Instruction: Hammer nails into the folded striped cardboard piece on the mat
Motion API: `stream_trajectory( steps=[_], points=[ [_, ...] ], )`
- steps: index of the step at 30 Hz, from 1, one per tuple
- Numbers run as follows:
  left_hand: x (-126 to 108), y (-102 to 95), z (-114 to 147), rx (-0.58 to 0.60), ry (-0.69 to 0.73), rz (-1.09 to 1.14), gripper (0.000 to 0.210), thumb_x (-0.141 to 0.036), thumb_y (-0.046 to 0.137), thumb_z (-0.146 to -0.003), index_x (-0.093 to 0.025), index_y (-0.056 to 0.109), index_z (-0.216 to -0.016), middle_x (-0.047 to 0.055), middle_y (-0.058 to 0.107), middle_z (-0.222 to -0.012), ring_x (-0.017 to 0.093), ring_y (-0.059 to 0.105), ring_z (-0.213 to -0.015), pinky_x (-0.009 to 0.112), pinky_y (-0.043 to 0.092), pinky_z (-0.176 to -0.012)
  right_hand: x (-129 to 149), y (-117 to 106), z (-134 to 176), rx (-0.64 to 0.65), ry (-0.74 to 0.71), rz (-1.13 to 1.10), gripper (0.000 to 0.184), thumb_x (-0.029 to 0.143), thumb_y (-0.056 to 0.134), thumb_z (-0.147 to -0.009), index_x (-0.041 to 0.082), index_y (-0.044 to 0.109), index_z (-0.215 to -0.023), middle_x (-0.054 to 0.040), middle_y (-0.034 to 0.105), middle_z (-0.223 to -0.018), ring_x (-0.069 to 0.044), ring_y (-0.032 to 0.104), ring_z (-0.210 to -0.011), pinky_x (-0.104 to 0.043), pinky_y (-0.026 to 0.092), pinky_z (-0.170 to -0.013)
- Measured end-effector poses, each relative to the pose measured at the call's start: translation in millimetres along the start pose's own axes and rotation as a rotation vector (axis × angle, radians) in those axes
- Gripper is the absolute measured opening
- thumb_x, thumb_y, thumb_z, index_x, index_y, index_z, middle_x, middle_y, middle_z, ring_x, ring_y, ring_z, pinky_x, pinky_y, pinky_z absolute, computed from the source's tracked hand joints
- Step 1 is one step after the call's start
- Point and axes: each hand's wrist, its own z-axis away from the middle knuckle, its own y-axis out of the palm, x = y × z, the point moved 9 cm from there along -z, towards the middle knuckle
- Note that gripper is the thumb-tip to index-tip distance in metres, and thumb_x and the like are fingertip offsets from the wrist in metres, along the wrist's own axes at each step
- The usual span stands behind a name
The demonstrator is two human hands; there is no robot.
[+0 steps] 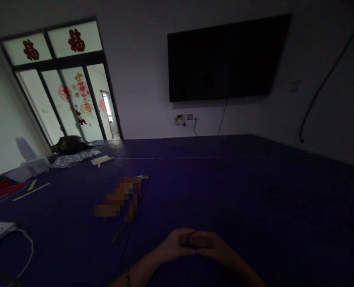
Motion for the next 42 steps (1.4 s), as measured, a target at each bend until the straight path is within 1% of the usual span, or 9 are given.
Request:
stream_trajectory(
  steps=[7, 13, 18, 22, 26, 30, 33, 42],
  points=[
    [-1.7, 1.3, -0.6, 0.01, -0.003, -0.006, 0.052, -0.023, 0.073, -0.057, -0.014, 0.055, -0.105, 0.009, 0.058, -0.104, 0.025, 0.05, -0.104, 0.041, 0.032, -0.092, 4.6, 4.8, -0.7, 0.043, 0.012, 0.02, 0.032, 0.029, 0.067, -0.062, 0.018, 0.063, -0.092, -0.0073, 0.065, -0.099, -0.022, 0.056, -0.098, -0.038, 0.038, -0.091],
    [-6.7, 4.6, 0.1, 0.016, -0.024, -0.03, 0.05, -0.023, 0.071, -0.059, -0.014, 0.054, -0.106, 0.009, 0.059, -0.106, 0.024, 0.05, -0.105, 0.041, 0.032, -0.093, 8.0, 3.8, 1.4, 0.007, 0.016, 0.041, 0.037, 0.033, 0.066, -0.062, 0.017, 0.062, -0.095, -0.0084, 0.064, -0.099, -0.024, 0.055, -0.098, -0.039, 0.039, -0.09],
    [-8.5, 6.1, 0.2, 0.017, -0.029, -0.009, 0.049, -0.021, 0.071, -0.059, -0.015, 0.055, -0.104, 0.009, 0.059, -0.106, 0.024, 0.05, -0.105, 0.041, 0.032, -0.093, 6.8, 5.1, 1.5, 0.02, 0.011, 0.022, 0.038, 0.033, 0.067, -0.061, 0.018, 0.062, -0.095, -0.0084, 0.063, -0.101, -0.024, 0.055, -0.099, -0.039, 0.038, -0.09],
    [-3.6, 4.6, 0.6, 0.01, -0.037, -0.015, 0.051, -0.023, 0.072, -0.058, -0.014, 0.055, -0.105, 0.009, 0.059, -0.106, 0.025, 0.05, -0.105, 0.042, 0.031, -0.094, 5.3, 3.1, 1.4, -0.002, 0.018, 0.026, 0.036, 0.031, 0.067, -0.061, 0.018, 0.063, -0.094, -0.0082, 0.065, -0.099, -0.023, 0.056, -0.098, -0.039, 0.038, -0.091],
    [-1.6, 1.3, 0.8, -0.016, -0.031, 0.002, 0.053, -0.022, 0.073, -0.057, -0.016, 0.054, -0.106, 0.009, 0.058, -0.109, 0.025, 0.049, -0.107, 0.042, 0.03, -0.095, 6.5, 3.7, 1.4, 0.01, 0.015, 0.028, 0.035, 0.029, 0.067, -0.061, 0.018, 0.062, -0.094, -0.0075, 0.064, -0.1, -0.023, 0.055, -0.099, -0.038, 0.038, -0.09],
    [-2.8, 4.2, 0.4, 0.018, -0.045, -0.017, 0.049, -0.021, 0.071, -0.06, -0.015, 0.055, -0.105, 0.009, 0.059, -0.107, 0.025, 0.05, -0.105, 0.042, 0.032, -0.094, 7.2, 4.2, 1.0, 0.021, 0.014, 0.007, 0.031, 0.026, 0.066, -0.062, 0.018, 0.063, -0.092, -0.007, 0.065, -0.099, -0.022, 0.056, -0.097, -0.037, 0.039, -0.089],
    [-4.9, 4.3, 0.1, 0.019, -0.028, -0.015, 0.05, -0.021, 0.071, -0.06, -0.015, 0.054, -0.106, 0.009, 0.059, -0.108, 0.025, 0.05, -0.106, 0.042, 0.032, -0.094, 7.3, 4.6, 1.0, 0.026, 0.01, 0.0, 0.03, 0.025, 0.066, -0.063, 0.018, 0.063, -0.092, -0.0073, 0.065, -0.099, -0.022, 0.057, -0.096, -0.037, 0.039, -0.089],
    [-6.1, 3.8, 1.2, -0.018, -0.029, 0.015, 0.051, -0.02, 0.073, -0.057, -0.016, 0.055, -0.105, 0.008, 0.059, -0.106, 0.024, 0.05, -0.106, 0.041, 0.031, -0.094, 8.6, 5.4, 0.7, 0.024, 0.019, 0.03, 0.037, 0.033, 0.067, -0.061, 0.018, 0.062, -0.094, -0.0082, 0.064, -0.1, -0.023, 0.056, -0.098, -0.039, 0.037, -0.092]
  ],
)
